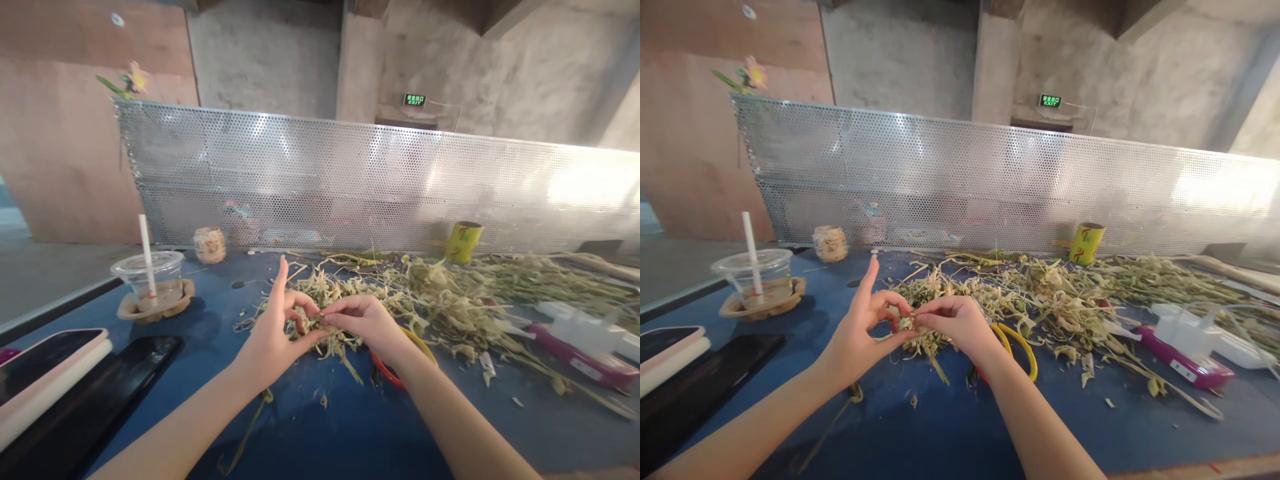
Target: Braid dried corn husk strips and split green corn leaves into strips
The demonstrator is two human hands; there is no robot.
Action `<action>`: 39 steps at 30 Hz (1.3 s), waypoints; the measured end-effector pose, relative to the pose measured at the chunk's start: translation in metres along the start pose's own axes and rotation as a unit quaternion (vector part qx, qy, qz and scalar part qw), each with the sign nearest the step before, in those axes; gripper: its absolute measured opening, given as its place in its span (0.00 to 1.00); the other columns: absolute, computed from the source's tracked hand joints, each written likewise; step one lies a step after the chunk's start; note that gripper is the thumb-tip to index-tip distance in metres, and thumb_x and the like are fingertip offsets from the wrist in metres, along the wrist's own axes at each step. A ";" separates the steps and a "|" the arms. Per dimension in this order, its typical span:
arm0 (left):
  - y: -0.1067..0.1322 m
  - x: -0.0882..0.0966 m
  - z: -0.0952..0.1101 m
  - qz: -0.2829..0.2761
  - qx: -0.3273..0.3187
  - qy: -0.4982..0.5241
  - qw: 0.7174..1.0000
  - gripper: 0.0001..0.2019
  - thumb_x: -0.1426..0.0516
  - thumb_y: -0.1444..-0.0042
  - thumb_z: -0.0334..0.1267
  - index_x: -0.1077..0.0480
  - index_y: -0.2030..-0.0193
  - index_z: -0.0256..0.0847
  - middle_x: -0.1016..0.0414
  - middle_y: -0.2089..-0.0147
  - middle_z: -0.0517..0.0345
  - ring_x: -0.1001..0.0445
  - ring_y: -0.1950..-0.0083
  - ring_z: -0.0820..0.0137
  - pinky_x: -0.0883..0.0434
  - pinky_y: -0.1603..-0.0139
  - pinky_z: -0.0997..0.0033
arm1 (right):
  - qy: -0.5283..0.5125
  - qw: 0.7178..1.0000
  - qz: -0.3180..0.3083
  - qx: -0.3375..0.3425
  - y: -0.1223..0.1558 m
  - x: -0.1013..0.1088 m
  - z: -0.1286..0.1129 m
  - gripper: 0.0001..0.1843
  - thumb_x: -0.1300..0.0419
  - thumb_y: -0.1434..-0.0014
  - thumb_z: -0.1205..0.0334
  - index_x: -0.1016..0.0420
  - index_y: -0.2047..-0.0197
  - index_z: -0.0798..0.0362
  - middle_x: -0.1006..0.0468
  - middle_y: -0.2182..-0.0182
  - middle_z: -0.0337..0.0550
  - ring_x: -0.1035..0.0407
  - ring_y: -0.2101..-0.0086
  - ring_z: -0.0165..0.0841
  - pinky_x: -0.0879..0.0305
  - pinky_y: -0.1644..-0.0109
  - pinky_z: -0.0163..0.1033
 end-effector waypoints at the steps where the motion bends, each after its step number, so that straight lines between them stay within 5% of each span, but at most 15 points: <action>1: 0.000 -0.001 -0.006 -0.002 0.029 0.010 1.000 0.47 0.42 0.52 0.33 0.76 0.37 0.44 0.31 0.67 0.59 0.32 0.71 0.73 0.30 0.72 0.72 | -0.005 1.000 0.004 0.007 0.000 0.001 -0.001 0.07 0.35 0.59 0.60 0.23 0.73 0.52 0.22 0.75 0.38 0.29 0.72 0.28 0.33 0.63 0.36; 5: 0.000 0.000 -0.015 0.009 0.088 0.031 0.996 0.44 0.44 0.50 0.34 0.74 0.36 0.42 0.28 0.68 0.59 0.29 0.70 0.71 0.29 0.69 0.70 | -0.014 1.000 0.007 0.016 0.000 0.001 -0.004 0.07 0.36 0.58 0.58 0.23 0.74 0.51 0.22 0.74 0.38 0.29 0.71 0.29 0.33 0.63 0.36; 15: 0.001 0.000 -0.012 -0.004 0.086 -0.026 0.996 0.43 0.46 0.50 0.32 0.73 0.36 0.44 0.27 0.68 0.59 0.30 0.72 0.73 0.30 0.67 0.69 | 0.114 0.984 -0.011 0.133 0.002 -0.003 -0.024 0.04 0.41 0.51 0.64 0.25 0.73 0.51 0.25 0.74 0.38 0.31 0.70 0.28 0.35 0.65 0.34; 20: 0.003 -0.004 -0.033 -0.029 0.184 0.091 0.978 0.43 0.44 0.51 0.32 0.70 0.36 0.43 0.27 0.70 0.58 0.31 0.74 0.73 0.30 0.76 0.72 | 0.304 0.911 -0.008 0.279 0.019 -0.012 -0.051 0.07 0.44 0.46 0.65 0.24 0.68 0.49 0.24 0.72 0.39 0.30 0.68 0.29 0.34 0.61 0.34; 28: 0.016 -0.017 -0.053 -0.042 0.354 0.242 0.903 0.42 0.40 0.55 0.36 0.61 0.37 0.39 0.30 0.69 0.57 0.36 0.80 0.77 0.37 0.86 0.78 | 0.484 0.761 -0.010 0.432 0.042 -0.030 -0.059 0.10 0.48 0.43 0.69 0.27 0.62 0.52 0.23 0.67 0.41 0.30 0.66 0.28 0.34 0.61 0.35; 33: 0.022 -0.024 -0.056 -0.043 0.403 0.310 0.860 0.41 0.39 0.55 0.34 0.57 0.39 0.32 0.32 0.72 0.61 0.40 0.82 0.81 0.39 0.85 0.79 | 0.492 0.744 -0.022 0.452 0.045 -0.033 -0.059 0.09 0.48 0.43 0.70 0.29 0.62 0.55 0.24 0.67 0.41 0.31 0.66 0.27 0.34 0.62 0.33; 39: 0.021 -0.022 -0.056 -0.041 0.396 0.298 0.868 0.40 0.38 0.57 0.33 0.55 0.39 0.34 0.31 0.68 0.58 0.38 0.79 0.80 0.42 0.86 0.82 | 0.480 0.761 -0.041 0.434 0.045 -0.036 -0.059 0.09 0.48 0.43 0.70 0.27 0.64 0.55 0.24 0.67 0.42 0.30 0.65 0.28 0.33 0.61 0.33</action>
Point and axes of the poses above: each hand's wrist, its own y-axis away from the middle knuckle, its own x-axis out of the back of the hand, z = x × y, the point moved 10 cm from there along -y, towards the middle knuckle
